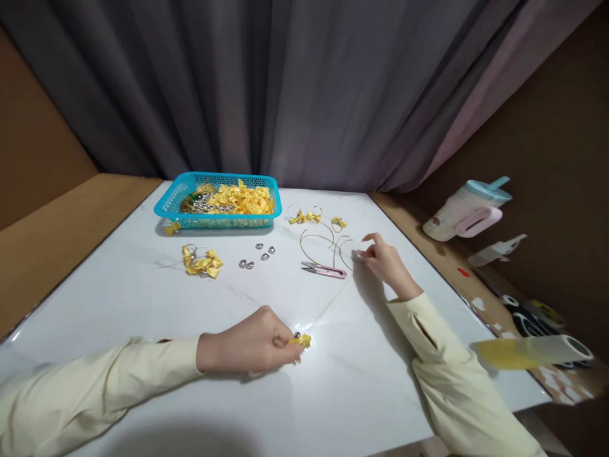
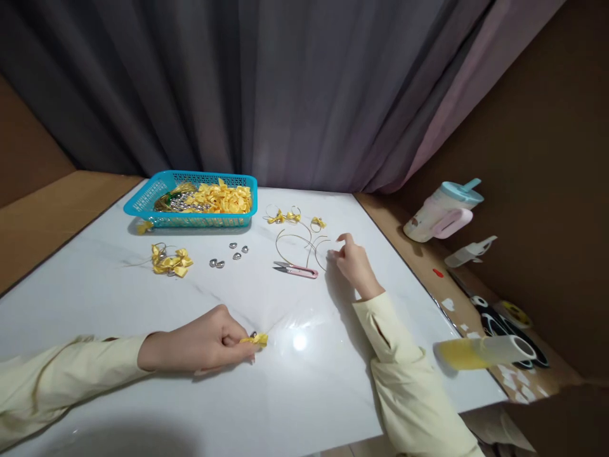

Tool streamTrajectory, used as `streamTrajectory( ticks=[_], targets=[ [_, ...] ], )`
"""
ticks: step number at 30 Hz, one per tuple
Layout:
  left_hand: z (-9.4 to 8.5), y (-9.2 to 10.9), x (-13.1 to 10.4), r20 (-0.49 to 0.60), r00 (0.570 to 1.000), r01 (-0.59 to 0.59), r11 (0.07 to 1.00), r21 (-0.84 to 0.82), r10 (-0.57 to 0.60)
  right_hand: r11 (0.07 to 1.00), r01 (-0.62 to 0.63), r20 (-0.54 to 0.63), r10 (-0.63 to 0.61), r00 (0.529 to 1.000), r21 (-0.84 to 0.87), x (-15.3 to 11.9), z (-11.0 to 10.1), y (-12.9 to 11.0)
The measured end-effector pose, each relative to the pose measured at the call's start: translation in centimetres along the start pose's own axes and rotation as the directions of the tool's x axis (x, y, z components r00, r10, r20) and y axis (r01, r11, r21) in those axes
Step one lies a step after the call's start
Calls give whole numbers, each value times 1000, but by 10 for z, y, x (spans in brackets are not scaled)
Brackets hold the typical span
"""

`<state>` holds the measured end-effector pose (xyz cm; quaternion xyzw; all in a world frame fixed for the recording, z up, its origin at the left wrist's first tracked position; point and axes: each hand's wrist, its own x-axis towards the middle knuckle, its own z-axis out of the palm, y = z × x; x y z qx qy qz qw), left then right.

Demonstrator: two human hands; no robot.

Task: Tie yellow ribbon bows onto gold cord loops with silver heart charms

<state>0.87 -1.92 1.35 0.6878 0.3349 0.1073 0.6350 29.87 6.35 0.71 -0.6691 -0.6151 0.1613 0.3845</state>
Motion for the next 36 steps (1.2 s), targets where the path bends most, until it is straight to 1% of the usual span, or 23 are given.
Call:
streamTrajectory(
  ticks=[3,4,8,10,11,12,13,14,15,16,17,18,19,20,22,23,26,27,28,29,33,34,36],
  targets=[
    [-5,1,4,65,990,131,987,-96,-125,988,52,10,-51,999,-148,-5,11,-7],
    [-7,1,5,87,986,152,981,-120,-143,980,66,6,-66,998,-186,-6,13,-9],
    [-14,2,8,155,978,163,972,-169,-137,955,114,8,-116,993,-274,-9,9,-23],
    [-17,1,9,177,975,163,971,-176,-132,951,163,71,-149,986,-264,-16,5,-33],
    [-17,0,9,185,974,165,970,-178,-131,949,201,135,-172,976,-244,-21,4,-40],
    [-18,-1,9,193,973,165,970,-180,-130,949,243,238,-194,952,-199,-28,4,-47],
    [-18,-3,9,199,972,164,969,-182,-127,951,278,361,-215,907,-132,-35,5,-55],
    [-18,-4,9,205,971,162,970,-183,-124,955,295,517,-236,823,-33,-42,7,-62],
    [-18,-5,9,208,971,158,970,-182,-119,963,235,698,-259,668,132,-50,9,-69],
    [-18,-5,9,208,971,155,972,-178,-116,958,140,803,-285,524,249,-57,12,-74],
    [-19,-6,9,207,972,152,973,-173,-115,952,41,864,-294,408,305,-62,16,-79],
    [-19,-6,10,205,972,151,974,-168,-115,946,-39,898,-291,330,321,-66,19,-82],
    [-19,-5,10,203,972,152,974,-166,-117,948,-78,915,-274,297,309,-68,22,-84],
    [-19,-5,10,201,973,152,975,-164,-117,955,-85,927,-250,279,284,-69,24,-84],
    [-20,-4,10,199,973,148,975,-164,-114,969,-40,944,-226,241,243,-66,27,-83],
    [-20,-4,10,200,973,146,976,-164,-112,972,-6,951,-229,207,235,-63,27,-81],
    [-20,-4,10,202,973,147,975,-165,-113,968,64,965,-248,80,244,-56,24,-77],
    [-20,-4,10,203,973,148,975,-166,-113,963,84,963,-261,63,255,-54,23,-77],
    [-20,-4,10,203,973,148,975,-165,-113,958,100,960,-274,62,267,-54,23,-78],
    [-20,-4,10,204,973,147,975,-165,-113,953,115,954,-291,80,281,-54,22,-79],
    [-18,-4,10,206,971,156,976,-151,-123,947,142,921,-313,233,287,-61,25,-83],
    [-18,-4,10,202,971,158,977,-146,-127,951,139,917,-305,257,278,-63,27,-83],
    [-17,-4,10,200,971,161,977,-137,-132,959,118,917,-281,282,258,-66,29,-82]
  ],
)
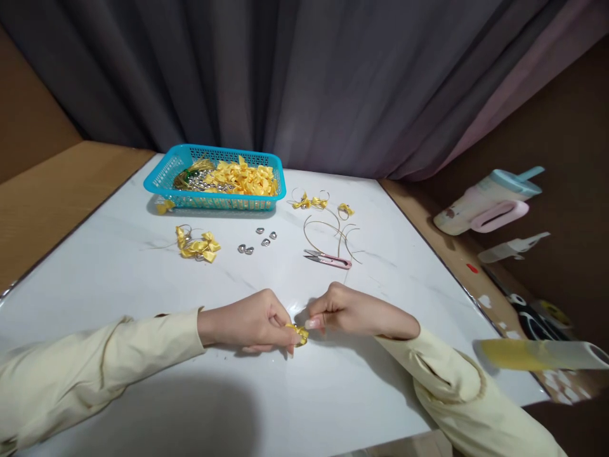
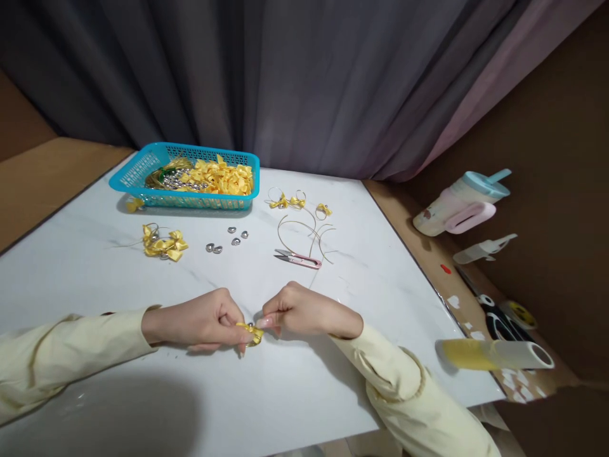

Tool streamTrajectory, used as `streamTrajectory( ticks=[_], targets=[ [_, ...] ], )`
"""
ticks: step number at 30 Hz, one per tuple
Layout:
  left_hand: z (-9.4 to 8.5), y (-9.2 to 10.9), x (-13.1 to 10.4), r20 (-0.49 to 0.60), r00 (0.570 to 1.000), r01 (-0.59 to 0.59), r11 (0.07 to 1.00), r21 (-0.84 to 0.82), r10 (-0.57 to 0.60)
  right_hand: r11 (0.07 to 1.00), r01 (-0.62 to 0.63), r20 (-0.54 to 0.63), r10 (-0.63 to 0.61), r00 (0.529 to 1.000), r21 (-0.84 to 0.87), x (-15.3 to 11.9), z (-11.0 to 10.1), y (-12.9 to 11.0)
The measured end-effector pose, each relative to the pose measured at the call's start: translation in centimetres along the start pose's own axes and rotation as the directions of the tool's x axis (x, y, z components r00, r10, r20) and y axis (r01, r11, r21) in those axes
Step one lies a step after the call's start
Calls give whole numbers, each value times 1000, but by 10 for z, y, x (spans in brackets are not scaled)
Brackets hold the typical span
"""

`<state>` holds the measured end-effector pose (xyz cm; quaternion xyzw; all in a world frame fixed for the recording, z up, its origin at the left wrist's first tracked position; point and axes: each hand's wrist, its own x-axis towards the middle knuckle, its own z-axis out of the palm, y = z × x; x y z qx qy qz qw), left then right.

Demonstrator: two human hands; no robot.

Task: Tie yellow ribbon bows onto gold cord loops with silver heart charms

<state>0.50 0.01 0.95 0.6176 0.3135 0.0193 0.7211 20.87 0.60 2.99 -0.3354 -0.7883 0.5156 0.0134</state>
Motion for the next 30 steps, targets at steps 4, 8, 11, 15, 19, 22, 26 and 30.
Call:
streamTrajectory(
  ticks=[4,8,11,15,19,22,26,30],
  targets=[
    [1,-1,0,9,1000,-3,1000,0,3,998,-51,-41,53,998,47,0,4,4],
    [1,-2,0,5,1000,-5,1000,15,5,995,-76,-53,80,995,68,2,5,4],
    [1,-3,0,5,1000,-3,1000,13,2,993,-83,-50,88,995,82,3,7,5],
    [0,-4,-1,25,999,-22,1000,6,22,992,-83,-30,86,996,98,2,5,5],
    [-1,-2,-1,56,998,-30,1000,-3,30,987,-67,-16,70,997,149,-2,0,2],
    [-1,-1,0,60,998,-25,999,-20,26,980,-72,17,70,997,187,-5,-5,1],
    [0,1,3,22,998,-58,997,-56,59,968,-105,75,90,993,228,-8,-7,0],
    [0,0,4,18,999,-33,998,-55,34,970,-107,59,96,994,217,-9,-8,-2]
  ],
)
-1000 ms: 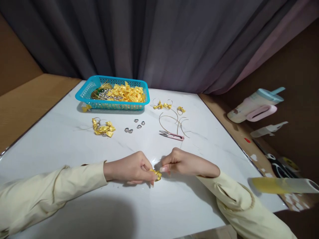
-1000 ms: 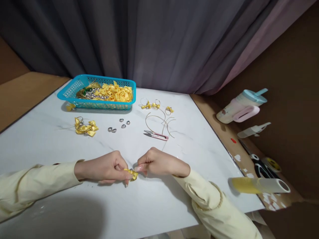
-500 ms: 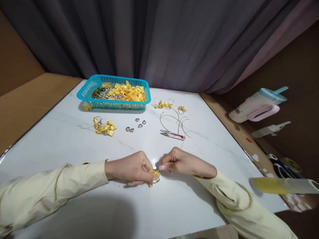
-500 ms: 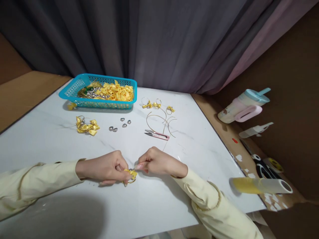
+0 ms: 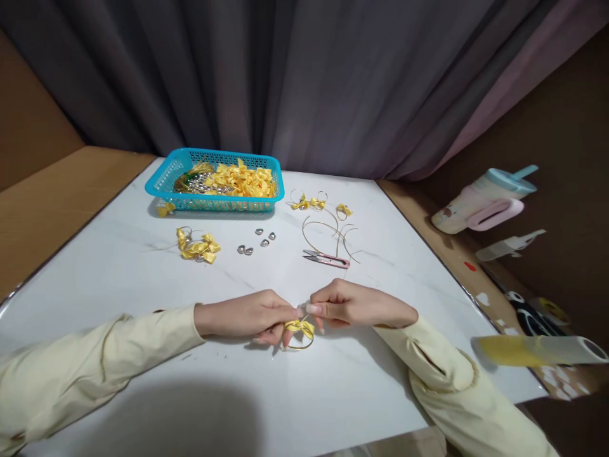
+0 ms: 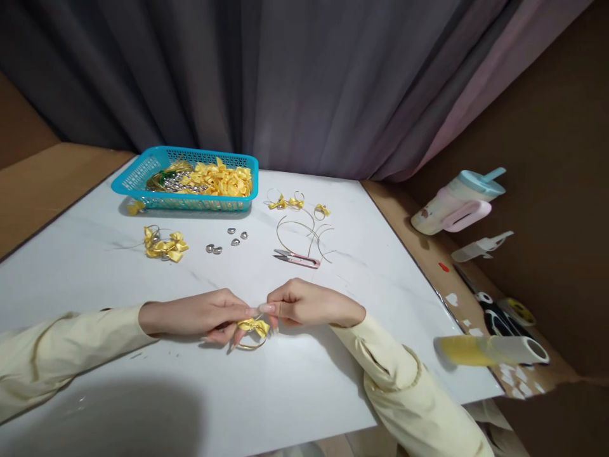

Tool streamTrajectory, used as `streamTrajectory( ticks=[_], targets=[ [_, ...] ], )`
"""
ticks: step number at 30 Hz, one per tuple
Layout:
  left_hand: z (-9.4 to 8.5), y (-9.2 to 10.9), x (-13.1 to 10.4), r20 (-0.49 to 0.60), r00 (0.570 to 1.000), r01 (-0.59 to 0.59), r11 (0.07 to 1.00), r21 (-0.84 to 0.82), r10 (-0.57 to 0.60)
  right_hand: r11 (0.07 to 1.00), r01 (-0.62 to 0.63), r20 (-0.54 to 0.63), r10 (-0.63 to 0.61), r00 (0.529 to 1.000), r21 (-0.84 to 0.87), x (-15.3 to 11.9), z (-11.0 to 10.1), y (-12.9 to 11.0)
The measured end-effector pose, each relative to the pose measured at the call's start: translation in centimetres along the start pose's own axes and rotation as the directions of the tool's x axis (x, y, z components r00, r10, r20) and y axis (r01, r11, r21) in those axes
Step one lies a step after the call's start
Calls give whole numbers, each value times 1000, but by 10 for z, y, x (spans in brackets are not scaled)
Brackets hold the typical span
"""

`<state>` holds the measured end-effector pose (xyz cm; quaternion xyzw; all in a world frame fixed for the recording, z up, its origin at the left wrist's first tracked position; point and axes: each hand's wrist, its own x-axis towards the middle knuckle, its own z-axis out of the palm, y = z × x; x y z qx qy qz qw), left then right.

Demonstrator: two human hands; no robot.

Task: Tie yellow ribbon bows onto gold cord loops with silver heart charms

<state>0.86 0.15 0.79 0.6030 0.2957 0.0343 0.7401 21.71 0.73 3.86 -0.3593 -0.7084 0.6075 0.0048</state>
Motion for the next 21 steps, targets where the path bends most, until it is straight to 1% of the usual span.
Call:
streamTrajectory(
  ticks=[4,9,11,14,15,17,19,21],
  targets=[
    [-1,-1,0,-37,999,32,999,30,-31,1000,-2,-5,2,1000,15,-1,0,-2],
    [0,-1,2,-115,993,5,997,75,3,999,26,4,-26,1000,33,-1,1,-2],
    [1,-2,3,-142,990,-15,999,37,20,998,50,6,-50,999,33,-1,1,-3],
    [1,-2,3,-128,991,-46,996,-76,36,997,73,-19,-73,997,10,0,2,-3],
    [1,-2,3,-112,993,-50,993,-104,39,997,72,-39,-72,997,-5,0,3,-3],
    [-1,-1,3,-75,997,-46,991,-128,36,991,87,-120,-99,988,-98,2,4,-2],
    [-3,0,2,-58,998,-37,990,-138,29,966,115,-221,-167,961,-231,5,6,0],
    [-4,1,2,-50,999,-30,987,-159,22,933,131,-295,-237,926,-335,9,9,2]
  ],
)
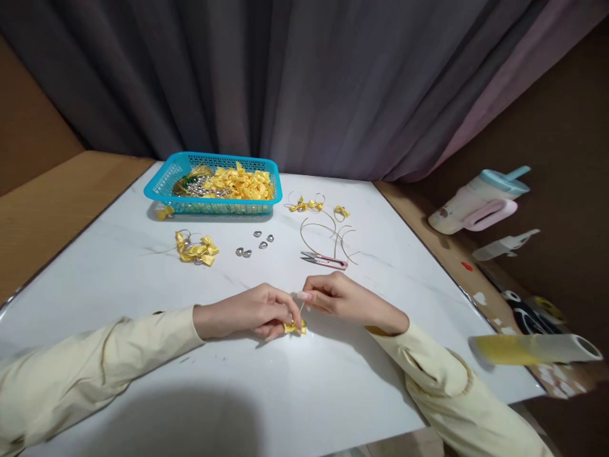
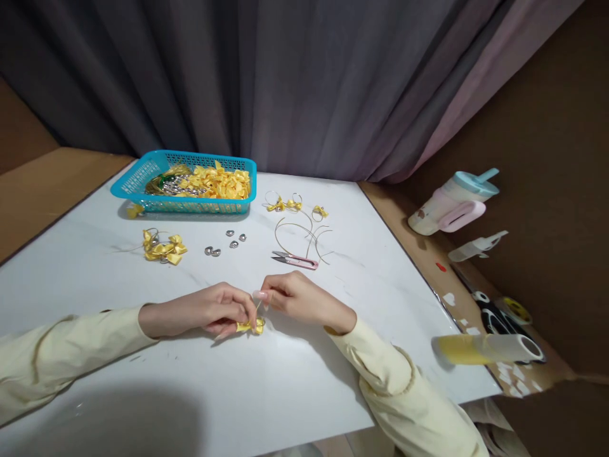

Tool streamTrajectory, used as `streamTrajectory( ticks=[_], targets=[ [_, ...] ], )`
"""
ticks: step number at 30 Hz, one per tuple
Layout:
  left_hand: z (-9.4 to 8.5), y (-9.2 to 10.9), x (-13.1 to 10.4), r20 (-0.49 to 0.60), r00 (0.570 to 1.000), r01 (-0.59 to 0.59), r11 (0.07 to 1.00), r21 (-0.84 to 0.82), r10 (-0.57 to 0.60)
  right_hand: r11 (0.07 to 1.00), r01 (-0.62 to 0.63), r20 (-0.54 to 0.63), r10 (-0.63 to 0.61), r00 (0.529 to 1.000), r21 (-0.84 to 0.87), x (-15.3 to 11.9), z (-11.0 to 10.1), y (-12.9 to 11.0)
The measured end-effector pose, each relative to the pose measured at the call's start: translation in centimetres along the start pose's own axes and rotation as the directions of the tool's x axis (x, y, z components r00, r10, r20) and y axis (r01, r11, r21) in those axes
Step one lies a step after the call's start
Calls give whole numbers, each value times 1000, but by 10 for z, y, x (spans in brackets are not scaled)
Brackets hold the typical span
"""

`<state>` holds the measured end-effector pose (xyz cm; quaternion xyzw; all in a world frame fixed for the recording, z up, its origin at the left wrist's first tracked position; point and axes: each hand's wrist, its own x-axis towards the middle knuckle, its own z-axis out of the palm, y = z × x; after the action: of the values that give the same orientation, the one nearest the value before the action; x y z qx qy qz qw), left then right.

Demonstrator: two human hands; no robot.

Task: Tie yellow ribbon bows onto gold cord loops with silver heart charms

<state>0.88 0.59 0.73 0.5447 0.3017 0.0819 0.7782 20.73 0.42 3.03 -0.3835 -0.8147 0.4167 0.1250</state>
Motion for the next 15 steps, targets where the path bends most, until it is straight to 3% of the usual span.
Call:
streamTrajectory(
  ticks=[4,8,11,15],
  targets=[
    [0,2,-1,-4,1000,-4,1000,29,4,986,17,-148,-42,988,-164,5,4,4],
    [1,3,-3,-16,994,-107,976,189,112,915,-70,-340,-75,938,-397,6,-11,19],
    [1,3,-4,-16,983,-172,961,218,180,843,-134,-354,-71,932,-521,4,-22,35],
    [-1,3,-2,-21,979,-198,970,140,203,763,-182,-354,-65,933,-621,8,-19,48]
  ],
)
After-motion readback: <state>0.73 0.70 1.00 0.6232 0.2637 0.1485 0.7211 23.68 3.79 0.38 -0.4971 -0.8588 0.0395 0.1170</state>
